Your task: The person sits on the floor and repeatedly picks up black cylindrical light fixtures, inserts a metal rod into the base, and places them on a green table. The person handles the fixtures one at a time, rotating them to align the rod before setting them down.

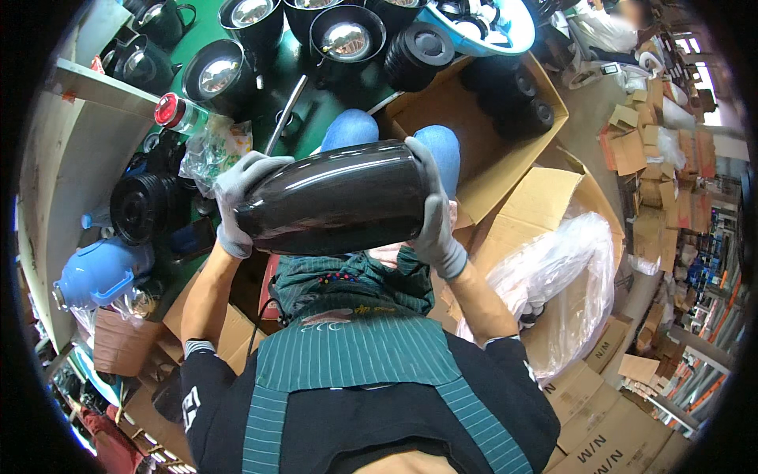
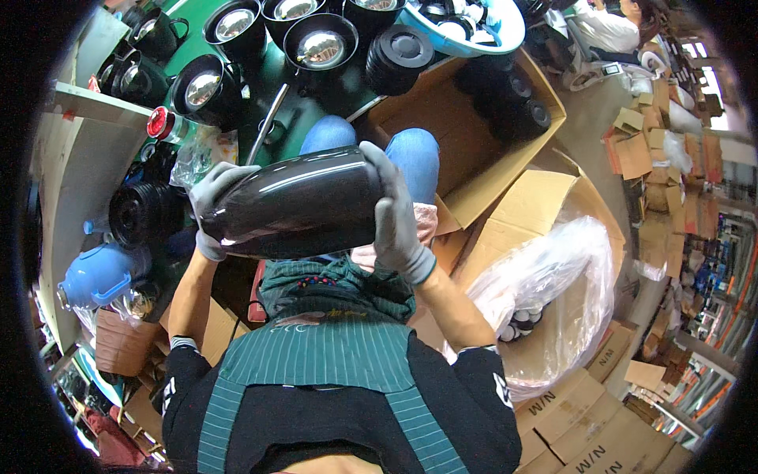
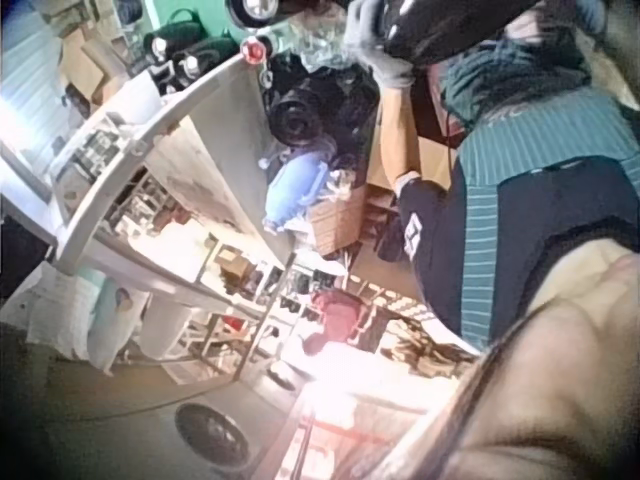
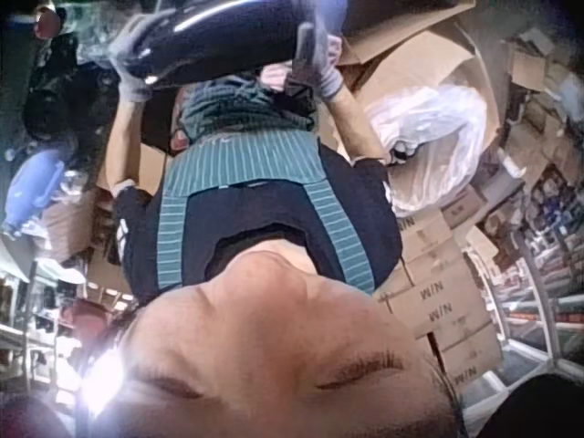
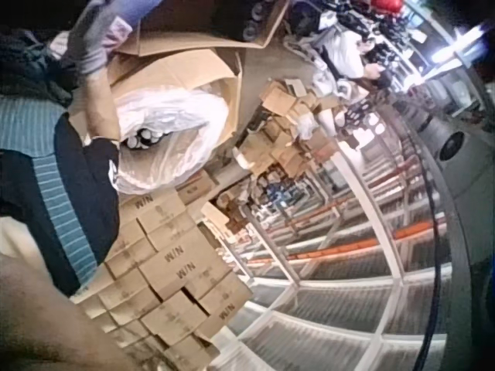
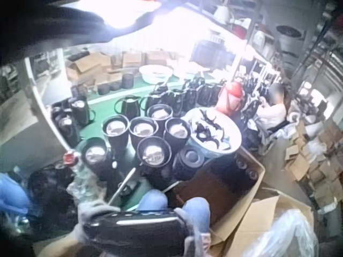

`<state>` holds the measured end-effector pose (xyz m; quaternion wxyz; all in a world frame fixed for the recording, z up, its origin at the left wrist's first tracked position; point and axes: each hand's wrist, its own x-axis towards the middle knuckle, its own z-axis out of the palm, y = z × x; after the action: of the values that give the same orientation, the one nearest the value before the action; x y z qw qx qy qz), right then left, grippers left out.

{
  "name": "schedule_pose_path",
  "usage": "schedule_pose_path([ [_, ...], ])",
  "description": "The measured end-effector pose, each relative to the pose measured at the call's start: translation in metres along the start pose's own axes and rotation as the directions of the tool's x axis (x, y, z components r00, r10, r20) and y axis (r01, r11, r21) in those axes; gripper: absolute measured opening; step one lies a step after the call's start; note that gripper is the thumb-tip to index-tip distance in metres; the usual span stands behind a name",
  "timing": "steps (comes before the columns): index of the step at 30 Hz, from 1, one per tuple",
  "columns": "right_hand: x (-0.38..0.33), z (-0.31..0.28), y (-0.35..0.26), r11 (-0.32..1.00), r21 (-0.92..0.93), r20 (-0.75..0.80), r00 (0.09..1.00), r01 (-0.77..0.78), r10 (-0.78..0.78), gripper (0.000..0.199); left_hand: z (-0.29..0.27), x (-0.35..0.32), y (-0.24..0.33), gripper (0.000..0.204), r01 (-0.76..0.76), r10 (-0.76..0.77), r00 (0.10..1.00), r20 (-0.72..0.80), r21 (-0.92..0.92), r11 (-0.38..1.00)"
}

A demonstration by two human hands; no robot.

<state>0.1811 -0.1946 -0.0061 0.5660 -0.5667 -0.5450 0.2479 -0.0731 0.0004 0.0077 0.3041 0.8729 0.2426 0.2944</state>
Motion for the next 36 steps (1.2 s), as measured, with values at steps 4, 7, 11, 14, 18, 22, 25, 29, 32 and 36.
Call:
schedule_pose_path([
  [4, -0.013, -0.002, 0.032, 0.997, -0.076, 0.131, 0.991, -0.026, 0.035, 0.063, -0.016, 0.014, 0.021, 0.044, -0.324, 0.307, 0.946, 0.103, 0.272, 0.906],
  [7, -0.015, -0.006, 0.012, 0.954, 0.102, 0.117, 0.956, -0.282, 0.27, 0.065, 0.0, 0.003, -0.006, 0.041, -0.067, 0.067, 0.998, -0.002, 0.046, 0.997],
  [11, -0.003, -0.02, -0.011, 0.923, -0.278, 0.113, 0.964, 0.265, -0.243, 0.093, 0.024, -0.012, -0.023, 0.036, 0.123, -0.096, 0.989, 0.112, -0.273, 0.954],
  [14, -0.01, -0.021, -0.014, 0.964, -0.239, 0.036, 0.993, 0.114, -0.108, 0.101, 0.041, -0.024, -0.026, 0.033, 0.285, -0.244, 0.958, 0.153, -0.382, 0.879],
  [18, -0.019, -0.021, -0.009, 0.943, 0.199, 0.001, 0.962, -0.266, 0.271, 0.075, 0.02, 0.005, 0.016, 0.038, 0.009, -0.002, 0.997, 0.076, -0.095, 0.995],
  [22, -0.054, -0.036, 0.055, 0.951, 0.052, 0.085, 0.951, -0.304, 0.299, 0.054, 0.026, 0.008, 0.032, 0.047, -0.127, 0.112, 0.987, 0.116, 0.135, 0.983],
  [25, -0.017, -0.061, 0.032, 0.904, 0.098, 0.09, 0.909, -0.415, 0.407, 0.056, 0.07, -0.031, 0.021, 0.061, -0.17, 0.185, 0.982, -0.041, 0.245, 0.955],
  [29, 0.014, -0.086, 0.019, 0.866, 0.031, 0.114, 0.863, -0.498, 0.492, 0.057, 0.076, -0.042, 0.009, 0.08, -0.219, 0.233, 0.915, 0.328, -0.079, 0.972],
  [32, 0.014, -0.058, 0.018, 0.896, -0.444, 0.226, 0.967, -0.004, 0.116, 0.069, 0.062, -0.031, -0.029, 0.055, -0.266, 0.23, 0.939, 0.255, 0.12, 0.956],
  [36, -0.001, 0.0, 0.035, 0.917, -0.399, 0.201, 0.977, 0.018, 0.069, 0.071, 0.102, -0.001, -0.114, 0.064, 0.289, -0.218, 0.956, -0.196, 0.51, 0.81],
])
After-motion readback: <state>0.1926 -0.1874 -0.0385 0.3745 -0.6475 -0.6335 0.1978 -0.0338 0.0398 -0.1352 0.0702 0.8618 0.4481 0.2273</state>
